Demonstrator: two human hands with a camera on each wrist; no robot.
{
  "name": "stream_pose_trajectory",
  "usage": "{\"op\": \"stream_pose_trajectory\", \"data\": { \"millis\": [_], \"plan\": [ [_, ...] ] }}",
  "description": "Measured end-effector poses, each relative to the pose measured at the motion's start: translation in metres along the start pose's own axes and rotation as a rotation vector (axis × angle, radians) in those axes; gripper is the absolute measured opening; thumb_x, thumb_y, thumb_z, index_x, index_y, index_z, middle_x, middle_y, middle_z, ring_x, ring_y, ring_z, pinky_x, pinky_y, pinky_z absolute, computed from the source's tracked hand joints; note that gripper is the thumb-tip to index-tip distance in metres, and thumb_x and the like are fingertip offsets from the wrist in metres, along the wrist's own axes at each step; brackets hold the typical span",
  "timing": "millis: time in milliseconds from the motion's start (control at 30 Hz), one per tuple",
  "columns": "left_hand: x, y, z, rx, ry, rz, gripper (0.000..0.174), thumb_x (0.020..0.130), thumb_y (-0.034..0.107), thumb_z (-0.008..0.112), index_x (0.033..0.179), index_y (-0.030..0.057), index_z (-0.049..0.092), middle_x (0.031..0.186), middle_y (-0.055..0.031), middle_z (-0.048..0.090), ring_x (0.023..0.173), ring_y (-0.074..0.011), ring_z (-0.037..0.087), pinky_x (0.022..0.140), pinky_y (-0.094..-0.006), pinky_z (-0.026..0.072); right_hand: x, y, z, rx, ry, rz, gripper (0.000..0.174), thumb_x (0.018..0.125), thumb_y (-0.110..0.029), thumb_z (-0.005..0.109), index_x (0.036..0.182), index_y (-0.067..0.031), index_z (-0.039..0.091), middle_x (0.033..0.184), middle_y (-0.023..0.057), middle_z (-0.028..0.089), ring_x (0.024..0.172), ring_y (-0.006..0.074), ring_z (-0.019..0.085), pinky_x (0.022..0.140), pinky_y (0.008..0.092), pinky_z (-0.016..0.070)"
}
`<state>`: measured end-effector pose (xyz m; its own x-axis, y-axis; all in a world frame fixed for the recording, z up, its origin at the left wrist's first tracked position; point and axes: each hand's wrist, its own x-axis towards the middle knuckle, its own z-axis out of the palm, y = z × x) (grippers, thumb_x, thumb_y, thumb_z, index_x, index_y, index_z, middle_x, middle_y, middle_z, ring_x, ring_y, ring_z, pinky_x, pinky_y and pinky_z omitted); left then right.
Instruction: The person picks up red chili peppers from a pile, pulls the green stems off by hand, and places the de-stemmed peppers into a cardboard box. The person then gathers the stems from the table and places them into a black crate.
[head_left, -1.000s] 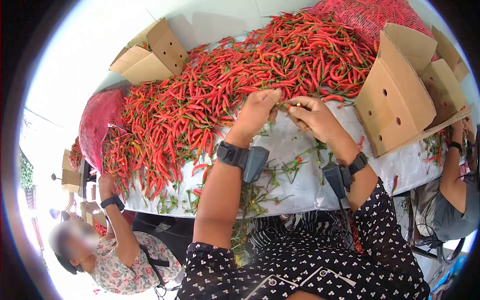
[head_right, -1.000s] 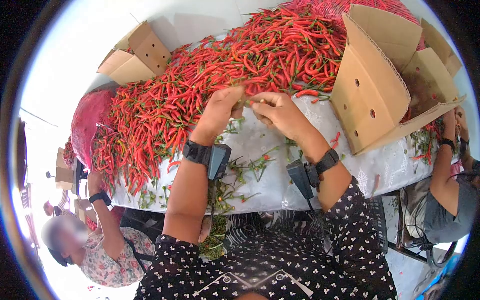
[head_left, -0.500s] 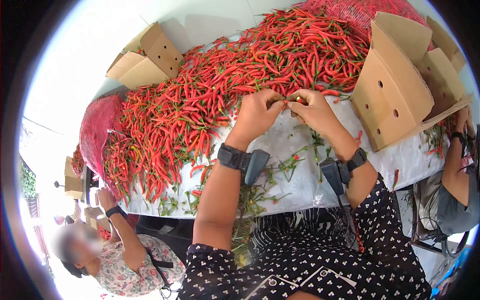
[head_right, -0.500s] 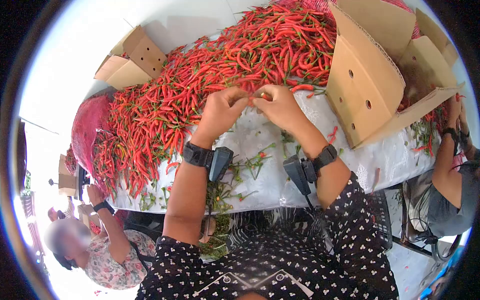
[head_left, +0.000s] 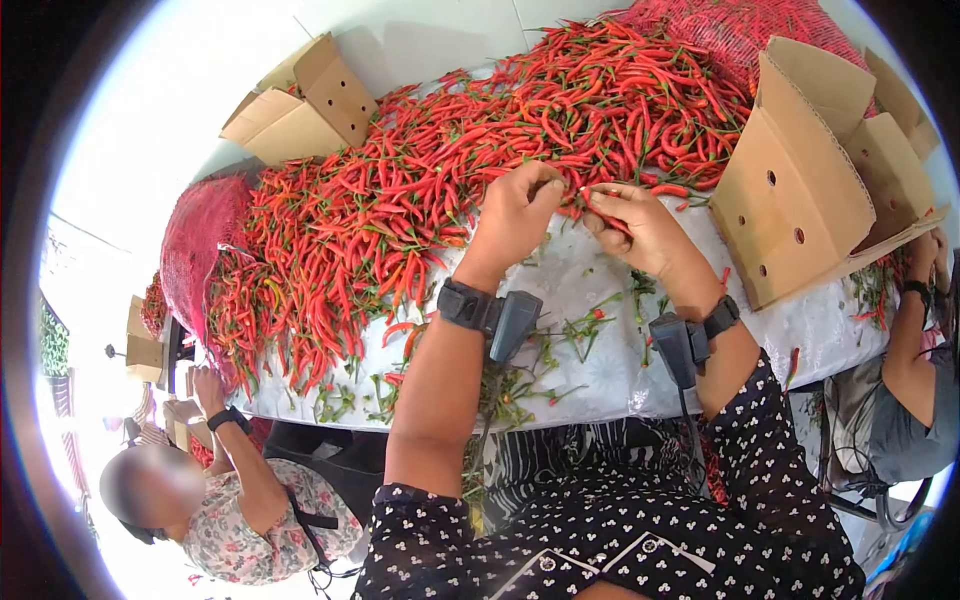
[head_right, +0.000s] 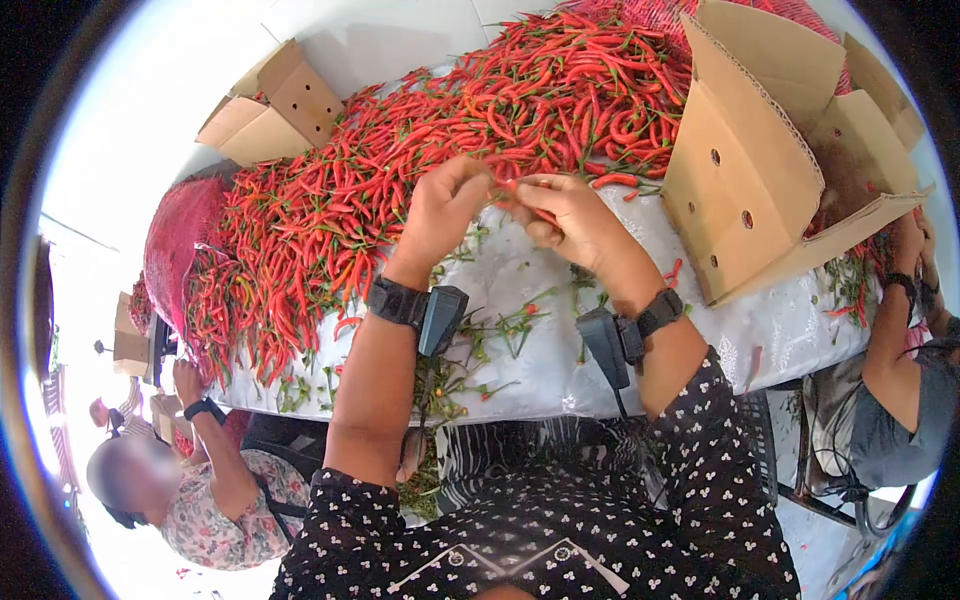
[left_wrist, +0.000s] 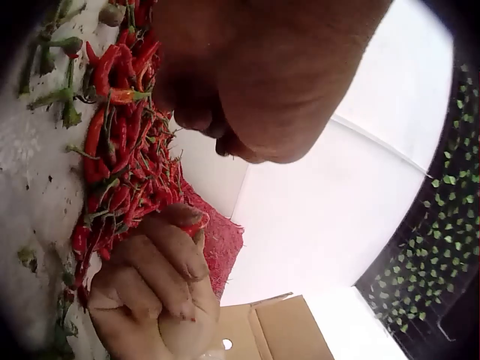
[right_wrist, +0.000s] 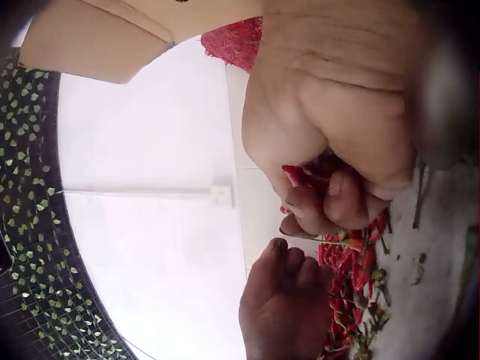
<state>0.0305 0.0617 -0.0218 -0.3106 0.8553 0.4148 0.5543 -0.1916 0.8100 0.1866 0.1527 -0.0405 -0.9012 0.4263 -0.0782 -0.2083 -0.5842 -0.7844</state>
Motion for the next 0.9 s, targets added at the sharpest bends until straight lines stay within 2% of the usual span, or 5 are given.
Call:
{"op": "stream_pose_trajectory", "data": {
  "millis": [267, 300, 533, 733, 900],
  "plan": [
    [0.005, -0.016, -0.011, 0.32, 0.259, -0.135, 0.022, 0.077, 0.02, 0.064, 0.08, -0.0021, 0.061, 0.07, -0.0109, 0.062, 0.06, -0.0189, 0.058, 0.058, -0.0316, 0.0456, 0.004, -0.001, -0.009, 0.111, 0.028, -0.054, 0.012, 0.088, -0.016, 0.052, 0.098, -0.0097, 0.055, 0.072, 0.0036, 0.056, 0.049, 0.0059, 0.044, 0.04, 0.0173, 0.0305],
    [0.004, -0.021, -0.011, 0.402, 0.237, -0.117, 0.025, 0.073, 0.022, 0.066, 0.081, -0.0009, 0.06, 0.075, -0.015, 0.062, 0.067, -0.0277, 0.06, 0.063, -0.037, 0.0473, 0.004, -0.001, -0.008, 0.106, 0.055, -0.071, 0.012, 0.088, -0.016, 0.052, 0.098, -0.0095, 0.055, 0.073, 0.0032, 0.056, 0.051, 0.0062, 0.046, 0.04, 0.0174, 0.0312],
    [0.004, -0.025, -0.002, 0.693, -0.001, -0.101, 0.025, 0.071, 0.021, 0.064, 0.085, 0.0014, 0.059, 0.083, -0.0174, 0.061, 0.08, -0.0337, 0.059, 0.071, -0.0411, 0.0469, 0.01, 0.003, -0.013, 0.043, 0.107, -0.076, 0.01, 0.084, -0.014, 0.058, 0.09, -0.0071, 0.055, 0.071, 0.0024, 0.056, 0.053, 0.0081, 0.049, 0.042, 0.0206, 0.0341],
    [-0.002, -0.017, 0.001, 0.462, -0.093, -0.109, 0.025, 0.069, 0.019, 0.064, 0.085, 0.0011, 0.059, 0.083, -0.0191, 0.061, 0.073, -0.0332, 0.06, 0.069, -0.0387, 0.0482, 0.007, 0.006, -0.006, -0.136, 0.137, -0.074, 0.009, 0.084, -0.016, 0.06, 0.087, -0.009, 0.054, 0.072, -0.0003, 0.054, 0.053, 0.0053, 0.047, 0.04, 0.0177, 0.031],
    [0.002, -0.007, 0.009, -0.16, -0.028, -0.084, 0.016, 0.074, 0.009, 0.064, 0.084, -0.0029, 0.058, 0.074, -0.0089, 0.063, 0.068, -0.0153, 0.059, 0.063, -0.0279, 0.0483, 0.003, 0.007, 0.002, -0.157, 0.176, -0.116, 0.01, 0.081, -0.014, 0.061, 0.084, -0.0086, 0.054, 0.071, -0.0015, 0.053, 0.051, 0.0055, 0.044, 0.042, 0.0208, 0.027]
  ]
}}
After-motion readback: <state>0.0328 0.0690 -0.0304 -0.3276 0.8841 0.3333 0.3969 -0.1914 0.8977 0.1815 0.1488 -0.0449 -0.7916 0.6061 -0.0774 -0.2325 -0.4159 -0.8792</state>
